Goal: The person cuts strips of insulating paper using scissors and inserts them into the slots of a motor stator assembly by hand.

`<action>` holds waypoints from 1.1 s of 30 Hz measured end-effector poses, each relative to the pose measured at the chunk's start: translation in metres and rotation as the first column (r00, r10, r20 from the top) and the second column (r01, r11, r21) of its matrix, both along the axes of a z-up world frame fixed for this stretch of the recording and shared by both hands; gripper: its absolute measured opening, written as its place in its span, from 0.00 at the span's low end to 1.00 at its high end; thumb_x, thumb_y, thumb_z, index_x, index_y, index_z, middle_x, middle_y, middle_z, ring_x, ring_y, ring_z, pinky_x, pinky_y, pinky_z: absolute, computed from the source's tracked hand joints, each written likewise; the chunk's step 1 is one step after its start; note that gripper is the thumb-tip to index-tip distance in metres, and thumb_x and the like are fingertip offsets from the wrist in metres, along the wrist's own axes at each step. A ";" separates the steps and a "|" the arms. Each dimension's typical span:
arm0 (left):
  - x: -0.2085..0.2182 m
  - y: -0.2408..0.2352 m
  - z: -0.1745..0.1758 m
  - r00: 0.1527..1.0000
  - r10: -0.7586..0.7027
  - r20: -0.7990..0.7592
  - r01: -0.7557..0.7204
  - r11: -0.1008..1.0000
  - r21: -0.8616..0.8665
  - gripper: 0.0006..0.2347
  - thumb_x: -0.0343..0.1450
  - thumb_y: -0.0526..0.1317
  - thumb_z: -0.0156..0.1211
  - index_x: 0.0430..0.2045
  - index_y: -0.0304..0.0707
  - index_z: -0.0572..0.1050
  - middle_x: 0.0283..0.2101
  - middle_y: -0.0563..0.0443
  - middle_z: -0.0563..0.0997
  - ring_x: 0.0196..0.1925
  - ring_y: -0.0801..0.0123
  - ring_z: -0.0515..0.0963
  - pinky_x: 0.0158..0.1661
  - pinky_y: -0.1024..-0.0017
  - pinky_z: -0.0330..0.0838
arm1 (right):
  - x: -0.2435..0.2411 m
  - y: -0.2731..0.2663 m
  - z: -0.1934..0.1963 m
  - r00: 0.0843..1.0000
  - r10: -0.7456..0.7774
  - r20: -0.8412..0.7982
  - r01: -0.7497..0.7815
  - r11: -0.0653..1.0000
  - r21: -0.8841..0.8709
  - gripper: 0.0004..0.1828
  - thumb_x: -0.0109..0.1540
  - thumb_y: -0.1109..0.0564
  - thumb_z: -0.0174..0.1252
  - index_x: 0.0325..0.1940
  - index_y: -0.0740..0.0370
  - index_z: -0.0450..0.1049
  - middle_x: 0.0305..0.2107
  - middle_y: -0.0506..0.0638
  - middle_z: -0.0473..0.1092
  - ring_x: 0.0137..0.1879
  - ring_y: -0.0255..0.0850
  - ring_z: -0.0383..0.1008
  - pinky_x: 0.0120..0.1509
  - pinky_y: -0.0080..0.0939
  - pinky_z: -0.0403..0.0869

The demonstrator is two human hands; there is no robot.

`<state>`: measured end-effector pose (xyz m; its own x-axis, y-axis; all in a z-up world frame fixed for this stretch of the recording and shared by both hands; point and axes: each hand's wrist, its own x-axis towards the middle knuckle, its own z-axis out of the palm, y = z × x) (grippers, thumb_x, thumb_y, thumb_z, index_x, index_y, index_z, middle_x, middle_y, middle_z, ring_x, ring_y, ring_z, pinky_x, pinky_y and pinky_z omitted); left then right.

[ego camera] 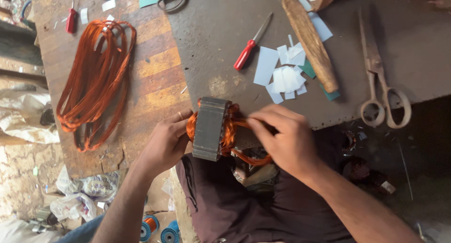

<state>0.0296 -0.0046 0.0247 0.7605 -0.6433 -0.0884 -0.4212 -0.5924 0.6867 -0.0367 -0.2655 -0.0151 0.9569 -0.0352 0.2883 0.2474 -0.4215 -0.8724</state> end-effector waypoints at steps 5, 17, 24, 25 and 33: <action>0.006 0.004 -0.007 0.997 -0.051 -0.052 0.048 0.997 -0.063 0.14 0.70 0.25 0.53 0.49 0.34 0.77 0.55 0.42 0.80 0.54 0.49 0.80 0.53 0.61 0.75 | -0.007 -0.004 -0.008 0.980 0.051 0.193 -0.031 0.994 -0.107 0.09 0.62 0.65 0.64 0.47 0.69 0.80 0.43 0.57 0.78 0.45 0.46 0.81 0.49 0.40 0.80; 0.008 0.008 -0.019 0.998 -0.042 -0.039 0.042 0.999 0.015 0.15 0.69 0.29 0.56 0.50 0.33 0.76 0.54 0.41 0.80 0.53 0.50 0.79 0.53 0.59 0.74 | -0.027 -0.019 -0.009 0.985 0.094 0.143 -0.056 0.966 -0.251 0.11 0.57 0.67 0.66 0.44 0.70 0.80 0.38 0.53 0.76 0.40 0.43 0.81 0.44 0.38 0.79; 0.008 0.011 -0.025 0.999 -0.044 -0.011 0.043 0.999 -0.019 0.15 0.69 0.28 0.53 0.51 0.32 0.76 0.51 0.41 0.81 0.51 0.52 0.80 0.51 0.58 0.75 | -0.025 -0.018 -0.007 0.999 0.039 0.000 -0.039 0.991 -0.130 0.11 0.57 0.66 0.67 0.44 0.67 0.80 0.36 0.50 0.77 0.39 0.40 0.81 0.42 0.36 0.79; 0.008 0.012 -0.024 0.999 -0.048 -0.018 0.047 0.998 -0.037 0.15 0.69 0.28 0.54 0.51 0.32 0.76 0.51 0.41 0.81 0.52 0.53 0.80 0.52 0.58 0.75 | -0.022 -0.017 -0.004 0.997 0.036 0.067 -0.023 0.981 -0.194 0.10 0.57 0.65 0.67 0.43 0.67 0.80 0.38 0.51 0.77 0.41 0.42 0.81 0.45 0.39 0.79; 0.008 0.003 -0.016 0.992 0.004 -0.123 -0.008 0.999 -0.040 0.14 0.67 0.26 0.57 0.46 0.34 0.78 0.44 0.44 0.83 0.46 0.54 0.82 0.48 0.60 0.76 | 0.001 0.021 -0.011 0.983 0.176 0.054 -0.161 0.964 -0.211 0.07 0.56 0.68 0.63 0.39 0.68 0.78 0.38 0.56 0.76 0.41 0.51 0.79 0.45 0.46 0.78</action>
<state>0.0376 -0.0014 0.0092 0.7494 -0.6437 -0.1553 -0.3290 -0.5655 0.7563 -0.0362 -0.2449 -0.0259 0.9204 0.1918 0.3407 0.3890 -0.5358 -0.7494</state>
